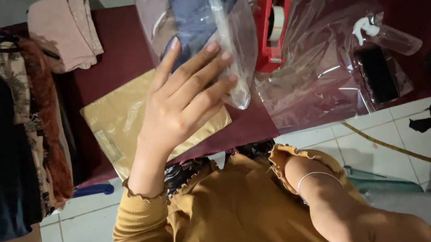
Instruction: The person places folded clothes into a clear plastic vacuum-seal bag, rolls the bag to remove air, and seals it using a red tape dispenser. They then repeat the process with a second bag containing orange-colored clothes.
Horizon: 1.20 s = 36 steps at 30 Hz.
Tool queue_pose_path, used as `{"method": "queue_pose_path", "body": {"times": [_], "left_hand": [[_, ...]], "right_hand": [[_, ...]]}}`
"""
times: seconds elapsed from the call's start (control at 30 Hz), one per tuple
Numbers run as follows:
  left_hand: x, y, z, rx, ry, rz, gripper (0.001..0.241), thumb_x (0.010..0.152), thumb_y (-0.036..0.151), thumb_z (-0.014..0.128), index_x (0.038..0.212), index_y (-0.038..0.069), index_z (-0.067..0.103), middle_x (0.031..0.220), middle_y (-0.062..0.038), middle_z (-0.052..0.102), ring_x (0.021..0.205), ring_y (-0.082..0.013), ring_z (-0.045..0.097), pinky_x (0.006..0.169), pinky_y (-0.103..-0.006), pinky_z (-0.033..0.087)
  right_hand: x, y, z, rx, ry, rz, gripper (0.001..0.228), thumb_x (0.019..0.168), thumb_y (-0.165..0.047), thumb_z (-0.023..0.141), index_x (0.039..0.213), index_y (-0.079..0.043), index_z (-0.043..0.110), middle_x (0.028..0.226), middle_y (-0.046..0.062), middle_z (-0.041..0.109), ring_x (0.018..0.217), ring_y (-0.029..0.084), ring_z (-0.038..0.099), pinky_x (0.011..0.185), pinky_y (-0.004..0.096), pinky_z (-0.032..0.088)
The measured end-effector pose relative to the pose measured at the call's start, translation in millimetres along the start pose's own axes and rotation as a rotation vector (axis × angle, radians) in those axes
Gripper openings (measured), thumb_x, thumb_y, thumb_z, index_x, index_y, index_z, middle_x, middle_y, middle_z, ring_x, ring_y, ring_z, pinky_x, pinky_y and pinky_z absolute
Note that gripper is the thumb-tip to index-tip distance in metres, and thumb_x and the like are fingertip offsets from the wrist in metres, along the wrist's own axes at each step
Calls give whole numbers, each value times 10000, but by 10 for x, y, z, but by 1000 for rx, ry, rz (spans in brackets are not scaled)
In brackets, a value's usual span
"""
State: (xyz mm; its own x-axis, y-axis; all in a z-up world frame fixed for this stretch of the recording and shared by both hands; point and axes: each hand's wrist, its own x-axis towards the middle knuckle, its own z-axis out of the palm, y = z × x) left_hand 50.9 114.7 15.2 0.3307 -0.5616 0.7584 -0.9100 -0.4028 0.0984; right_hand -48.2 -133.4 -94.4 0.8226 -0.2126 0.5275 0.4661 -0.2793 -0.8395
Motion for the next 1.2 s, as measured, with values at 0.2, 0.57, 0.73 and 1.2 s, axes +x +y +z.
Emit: {"method": "queue_pose_path", "body": {"times": [0.2,0.57,0.73,1.2], "left_hand": [[-152,2,23,-28,64,-87,422,896,151,842,1281,68,690,1399,-101,663,1387,-307,601,1252,-527,364],[-199,19,-100,49,103,-74,384,903,175,827,1259,98,704,1346,-90,687,1353,-295,612,1220,-534,377],[-161,99,-103,186,117,-72,315,968,195,758,1275,140,716,1331,-45,706,1336,-234,633,1184,-515,390],[-90,97,-238,329,154,-90,203,967,136,751,1162,165,800,1144,68,748,1194,-88,673,934,-401,364]], "right_hand": [[44,-257,88,32,-50,25,257,1051,-223,652,1188,-7,671,1060,23,647,822,80,533,732,222,427],[579,-724,742,-20,-157,-177,192,965,-161,723,1013,-8,617,959,6,549,753,69,462,642,215,386],[487,-726,837,-102,-121,-172,160,990,-61,715,920,10,590,930,26,491,742,85,430,643,259,357],[25,361,1036,315,112,-129,350,1081,-118,670,1365,-16,493,1270,99,553,1097,199,546,1002,330,482]]}}
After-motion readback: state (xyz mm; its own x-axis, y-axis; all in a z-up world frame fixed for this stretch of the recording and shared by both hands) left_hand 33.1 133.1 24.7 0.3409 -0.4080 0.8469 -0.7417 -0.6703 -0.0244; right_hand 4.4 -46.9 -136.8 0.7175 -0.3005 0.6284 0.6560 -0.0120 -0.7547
